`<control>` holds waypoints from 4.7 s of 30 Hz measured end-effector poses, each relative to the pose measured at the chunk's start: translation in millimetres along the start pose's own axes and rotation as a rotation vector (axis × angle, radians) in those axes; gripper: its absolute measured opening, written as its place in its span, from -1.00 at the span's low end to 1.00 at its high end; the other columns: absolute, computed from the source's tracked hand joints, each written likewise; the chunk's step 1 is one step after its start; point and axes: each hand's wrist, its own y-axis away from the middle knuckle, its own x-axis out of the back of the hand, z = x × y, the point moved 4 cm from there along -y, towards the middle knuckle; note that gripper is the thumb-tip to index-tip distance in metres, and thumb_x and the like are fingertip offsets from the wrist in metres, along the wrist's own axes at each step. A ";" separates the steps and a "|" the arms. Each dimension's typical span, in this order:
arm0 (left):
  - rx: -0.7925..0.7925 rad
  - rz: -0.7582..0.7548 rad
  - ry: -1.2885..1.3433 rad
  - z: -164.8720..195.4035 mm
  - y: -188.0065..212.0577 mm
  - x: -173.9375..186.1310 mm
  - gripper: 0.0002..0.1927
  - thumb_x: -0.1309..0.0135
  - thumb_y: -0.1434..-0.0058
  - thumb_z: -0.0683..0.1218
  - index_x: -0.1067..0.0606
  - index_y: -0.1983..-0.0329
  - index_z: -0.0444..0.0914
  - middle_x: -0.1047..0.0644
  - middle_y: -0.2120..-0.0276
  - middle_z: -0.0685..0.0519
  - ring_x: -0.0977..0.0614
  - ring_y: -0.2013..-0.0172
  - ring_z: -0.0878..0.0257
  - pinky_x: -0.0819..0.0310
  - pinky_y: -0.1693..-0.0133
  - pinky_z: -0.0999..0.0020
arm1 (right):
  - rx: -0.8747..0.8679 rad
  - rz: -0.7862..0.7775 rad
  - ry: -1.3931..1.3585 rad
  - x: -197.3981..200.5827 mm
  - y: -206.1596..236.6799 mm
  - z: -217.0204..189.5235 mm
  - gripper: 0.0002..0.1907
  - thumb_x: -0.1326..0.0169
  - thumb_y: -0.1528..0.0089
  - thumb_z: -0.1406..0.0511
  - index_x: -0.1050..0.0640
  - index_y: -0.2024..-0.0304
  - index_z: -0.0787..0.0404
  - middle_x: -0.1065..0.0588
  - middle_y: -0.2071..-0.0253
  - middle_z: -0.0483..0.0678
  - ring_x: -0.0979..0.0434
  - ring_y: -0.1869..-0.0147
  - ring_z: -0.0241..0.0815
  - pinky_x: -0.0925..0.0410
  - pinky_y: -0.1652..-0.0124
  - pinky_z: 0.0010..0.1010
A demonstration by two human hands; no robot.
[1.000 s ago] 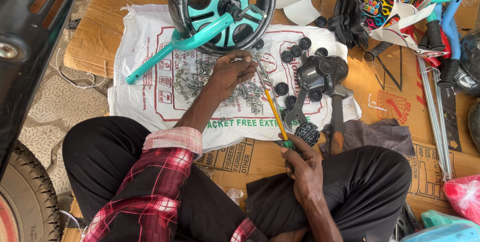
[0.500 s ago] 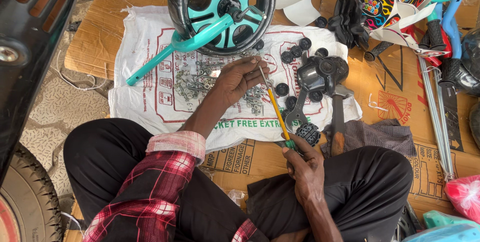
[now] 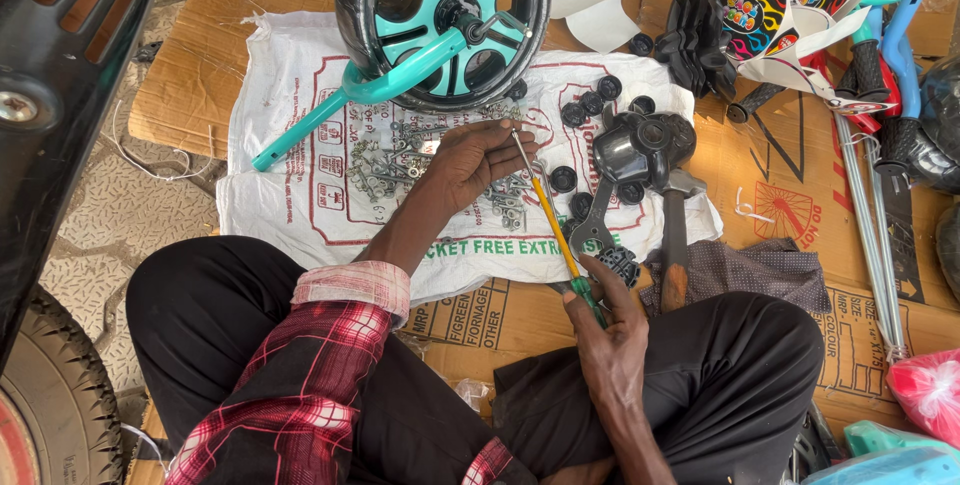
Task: The person sits on the ground assembling a small tricycle wheel: they fit washers and a black hub bracket onto the wheel axle using a spanner, then attach the wheel to a teal metal fork, tightening the axle nut with a spanner and a screwdriver while steadying the wheel and fork by hand.
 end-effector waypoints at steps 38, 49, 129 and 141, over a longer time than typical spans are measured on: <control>-0.113 -0.019 -0.098 9.0 -0.1 -15.5 -0.67 -0.02 -0.40 -0.06 -0.42 -0.03 -0.44 -0.61 0.11 -0.24 -0.70 0.05 -0.05 -0.59 0.03 0.10 | -0.078 0.067 -0.059 -3.7 0.2 -8.2 -0.51 -0.20 -0.22 0.19 -0.58 -0.15 0.27 -0.54 0.49 -0.04 -0.41 0.52 -0.34 -0.33 0.55 -0.44; -0.309 -0.012 0.234 55.5 18.7 -21.0 -0.73 0.00 -0.39 -0.17 -0.43 -0.03 -0.49 -0.60 0.11 -0.29 -0.70 0.08 -0.04 -0.55 -0.04 0.08 | 0.216 0.019 0.221 -9.0 -9.7 -106.3 -0.62 -0.16 -0.24 0.30 -0.59 -0.10 0.31 -0.62 0.38 0.04 -0.44 0.49 -0.34 -0.25 0.56 -0.46; -0.773 0.537 -1.627 141.5 41.2 -14.9 -0.39 -0.27 0.00 0.38 -0.61 0.45 -0.29 -0.61 0.57 -0.13 -0.67 0.56 0.04 -0.52 0.50 0.10 | 0.688 -0.314 0.859 -5.0 -59.0 -229.8 -0.76 -0.14 -0.25 0.31 -0.64 0.08 0.28 -0.57 0.37 0.19 -0.57 0.43 0.17 -0.34 0.38 -0.06; -0.769 0.543 -1.606 142.2 43.8 -15.1 -0.46 -0.27 -0.01 0.32 -0.60 0.46 -0.27 -0.61 0.57 -0.12 -0.67 0.55 0.00 -0.54 0.44 0.09 | 0.475 -0.288 0.867 -3.3 -70.1 -218.2 -0.66 -0.18 -0.23 0.24 -0.61 -0.02 0.24 -0.56 0.50 0.20 -0.56 0.54 0.06 -0.34 0.42 -0.12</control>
